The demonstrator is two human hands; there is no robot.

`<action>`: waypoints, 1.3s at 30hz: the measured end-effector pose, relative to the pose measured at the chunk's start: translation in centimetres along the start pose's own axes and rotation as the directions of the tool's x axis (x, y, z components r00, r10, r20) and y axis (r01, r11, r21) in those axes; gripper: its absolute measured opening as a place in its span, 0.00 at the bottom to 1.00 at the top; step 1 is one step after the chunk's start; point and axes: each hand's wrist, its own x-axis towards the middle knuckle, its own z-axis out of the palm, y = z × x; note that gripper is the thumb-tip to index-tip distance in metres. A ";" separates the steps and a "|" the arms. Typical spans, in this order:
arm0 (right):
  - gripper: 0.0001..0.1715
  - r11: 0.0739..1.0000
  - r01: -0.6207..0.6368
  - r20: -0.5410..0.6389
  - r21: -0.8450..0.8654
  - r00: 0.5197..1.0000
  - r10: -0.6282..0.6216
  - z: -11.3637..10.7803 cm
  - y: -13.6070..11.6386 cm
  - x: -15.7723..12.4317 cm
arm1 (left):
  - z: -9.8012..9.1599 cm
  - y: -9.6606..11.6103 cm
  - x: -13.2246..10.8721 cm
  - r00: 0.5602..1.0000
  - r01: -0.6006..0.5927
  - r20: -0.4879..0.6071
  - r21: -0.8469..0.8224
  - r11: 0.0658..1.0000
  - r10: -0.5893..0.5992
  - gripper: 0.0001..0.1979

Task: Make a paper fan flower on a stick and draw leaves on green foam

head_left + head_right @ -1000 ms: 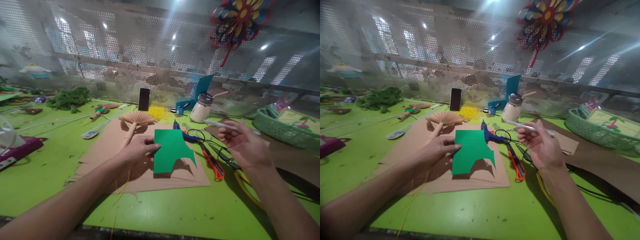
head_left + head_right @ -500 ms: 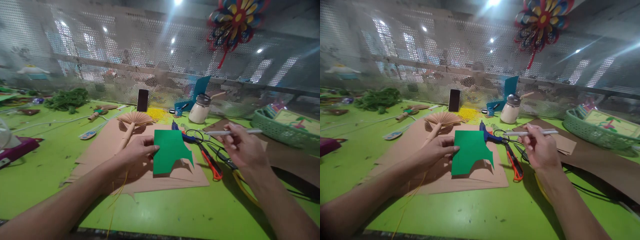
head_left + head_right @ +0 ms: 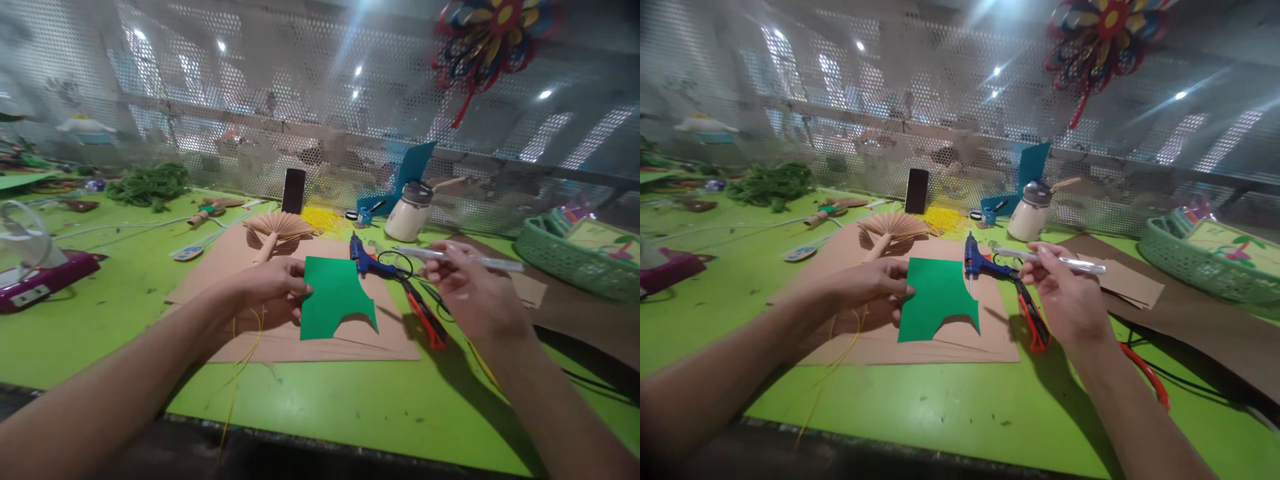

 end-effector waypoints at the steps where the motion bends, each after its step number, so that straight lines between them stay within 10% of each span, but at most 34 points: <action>1: 0.05 1.000 0.000 -0.002 -0.008 1.000 0.000 0.0 0.2 0.0 | -0.2 -0.1 0.1 1.000 0.007 -0.016 0.013 1.000 -0.007 0.13; 12: 0.07 0.996 -0.042 0.007 -0.081 0.999 0.043 0.6 1.5 -0.9 | -1.3 -0.1 0.6 0.987 0.065 -0.161 0.270 0.961 -0.022 0.16; 39: 0.10 0.973 -0.211 0.034 -0.093 0.976 0.215 1.4 1.8 -2.1 | -1.3 -1.0 0.8 0.993 0.090 -0.099 0.293 0.952 -0.063 0.15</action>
